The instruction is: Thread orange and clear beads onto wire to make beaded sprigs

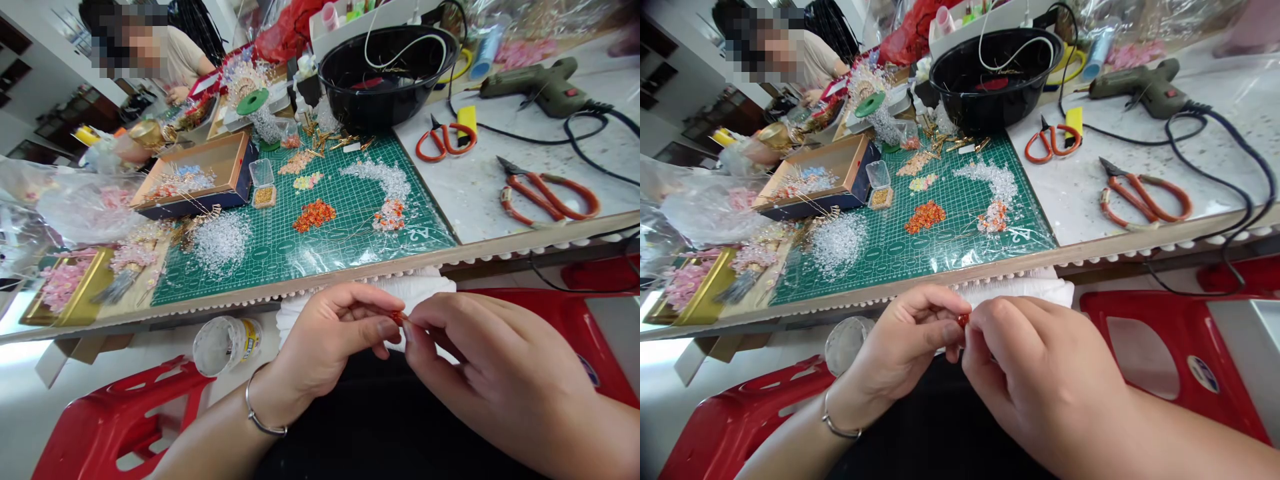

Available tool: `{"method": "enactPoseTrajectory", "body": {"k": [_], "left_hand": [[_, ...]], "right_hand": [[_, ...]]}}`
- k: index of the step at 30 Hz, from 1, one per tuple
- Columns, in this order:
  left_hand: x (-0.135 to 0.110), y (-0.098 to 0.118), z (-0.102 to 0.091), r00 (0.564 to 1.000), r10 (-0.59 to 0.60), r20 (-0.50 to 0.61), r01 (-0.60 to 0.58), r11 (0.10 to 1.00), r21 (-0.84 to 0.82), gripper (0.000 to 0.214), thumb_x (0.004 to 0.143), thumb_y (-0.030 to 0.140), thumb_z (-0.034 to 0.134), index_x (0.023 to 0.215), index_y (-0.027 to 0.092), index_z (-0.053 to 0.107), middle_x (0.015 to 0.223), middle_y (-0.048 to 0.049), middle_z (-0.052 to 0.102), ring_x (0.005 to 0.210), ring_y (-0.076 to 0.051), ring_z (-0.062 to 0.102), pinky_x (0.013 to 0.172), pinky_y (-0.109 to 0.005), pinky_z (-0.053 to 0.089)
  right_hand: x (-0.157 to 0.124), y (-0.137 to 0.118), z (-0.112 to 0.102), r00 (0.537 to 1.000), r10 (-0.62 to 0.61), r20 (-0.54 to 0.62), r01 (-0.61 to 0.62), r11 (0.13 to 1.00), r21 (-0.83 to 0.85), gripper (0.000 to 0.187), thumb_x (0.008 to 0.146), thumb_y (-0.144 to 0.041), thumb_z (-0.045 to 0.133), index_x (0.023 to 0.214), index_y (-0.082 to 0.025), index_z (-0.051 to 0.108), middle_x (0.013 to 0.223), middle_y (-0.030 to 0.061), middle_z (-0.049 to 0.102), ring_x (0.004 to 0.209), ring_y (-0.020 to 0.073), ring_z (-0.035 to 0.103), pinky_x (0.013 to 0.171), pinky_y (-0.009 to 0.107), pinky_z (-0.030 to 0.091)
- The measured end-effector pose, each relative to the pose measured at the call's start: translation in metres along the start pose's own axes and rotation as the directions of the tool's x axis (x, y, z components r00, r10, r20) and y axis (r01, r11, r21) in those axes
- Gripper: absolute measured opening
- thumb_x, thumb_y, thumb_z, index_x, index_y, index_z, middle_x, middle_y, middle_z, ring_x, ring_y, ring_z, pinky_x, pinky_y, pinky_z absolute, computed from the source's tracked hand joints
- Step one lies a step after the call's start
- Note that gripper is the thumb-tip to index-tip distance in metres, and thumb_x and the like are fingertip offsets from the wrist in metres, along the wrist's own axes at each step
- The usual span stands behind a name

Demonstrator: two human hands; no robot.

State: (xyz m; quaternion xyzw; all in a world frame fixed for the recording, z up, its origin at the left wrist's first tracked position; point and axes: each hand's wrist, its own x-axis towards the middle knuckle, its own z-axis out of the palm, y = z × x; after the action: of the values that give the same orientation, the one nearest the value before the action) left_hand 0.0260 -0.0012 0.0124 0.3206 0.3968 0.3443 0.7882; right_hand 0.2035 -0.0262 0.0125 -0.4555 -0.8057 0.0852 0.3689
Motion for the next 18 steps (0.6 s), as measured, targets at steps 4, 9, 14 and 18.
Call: {"method": "enactPoseTrajectory", "body": {"k": [4, 9, 14, 18], "left_hand": [[-0.001, 0.000, -0.001, 0.999, 0.011, -0.031, -0.010, 0.999, 0.036, 0.028, 0.067, 0.021, 0.091, 0.088, 0.016, 0.073, 0.074, -0.0009, 0.070, 0.066, -0.011, 0.063, 0.057, -0.019, 0.050], [-0.004, 0.001, -0.002, 1.000, -0.013, -0.024, 0.016, 0.988, 0.153, 0.029, 0.068, 0.027, 0.091, 0.084, 0.016, 0.069, 0.077, -0.0020, 0.070, 0.067, -0.012, 0.064, 0.058, -0.021, 0.051], [-0.008, 0.009, -0.003, 0.989, 0.145, 0.036, -0.141, 0.825, 0.548, 0.010, 0.088, 0.029, 0.073, 0.091, 0.020, 0.077, 0.086, -0.0057, 0.075, 0.078, -0.018, 0.069, 0.067, -0.027, 0.052], [-0.013, 0.016, -0.005, 0.891, 0.387, 0.238, -0.384, 0.361, 0.850, 0.011, 0.091, 0.019, 0.066, 0.089, 0.020, 0.076, 0.088, -0.0074, 0.077, 0.083, -0.020, 0.068, 0.082, -0.032, 0.049]], "right_hand": [[-0.002, 0.002, -0.002, 0.989, 0.081, 0.121, -0.102, 0.980, 0.172, 0.014, 0.093, -0.011, 0.047, 0.090, -0.022, 0.055, 0.068, -0.0022, 0.069, 0.053, 0.0114, 0.063, 0.050, 0.021, 0.047], [-0.008, 0.006, -0.003, 0.974, 0.054, 0.218, -0.125, 0.937, 0.325, 0.033, 0.092, -0.004, 0.040, 0.119, -0.020, 0.049, 0.091, 0.0024, 0.075, 0.074, 0.0114, 0.072, 0.065, 0.018, 0.056], [-0.009, 0.007, 0.000, 0.952, 0.156, 0.265, -0.253, 0.888, 0.384, 0.024, 0.100, -0.014, 0.043, 0.120, -0.025, 0.049, 0.091, 0.0004, 0.073, 0.080, 0.0130, 0.072, 0.067, 0.019, 0.058], [-0.009, 0.008, 0.003, 0.880, 0.262, 0.397, -0.430, 0.794, 0.430, 0.013, 0.102, -0.033, 0.049, 0.097, -0.024, 0.057, 0.070, -0.0016, 0.065, 0.060, 0.0143, 0.064, 0.050, 0.021, 0.054]]}}
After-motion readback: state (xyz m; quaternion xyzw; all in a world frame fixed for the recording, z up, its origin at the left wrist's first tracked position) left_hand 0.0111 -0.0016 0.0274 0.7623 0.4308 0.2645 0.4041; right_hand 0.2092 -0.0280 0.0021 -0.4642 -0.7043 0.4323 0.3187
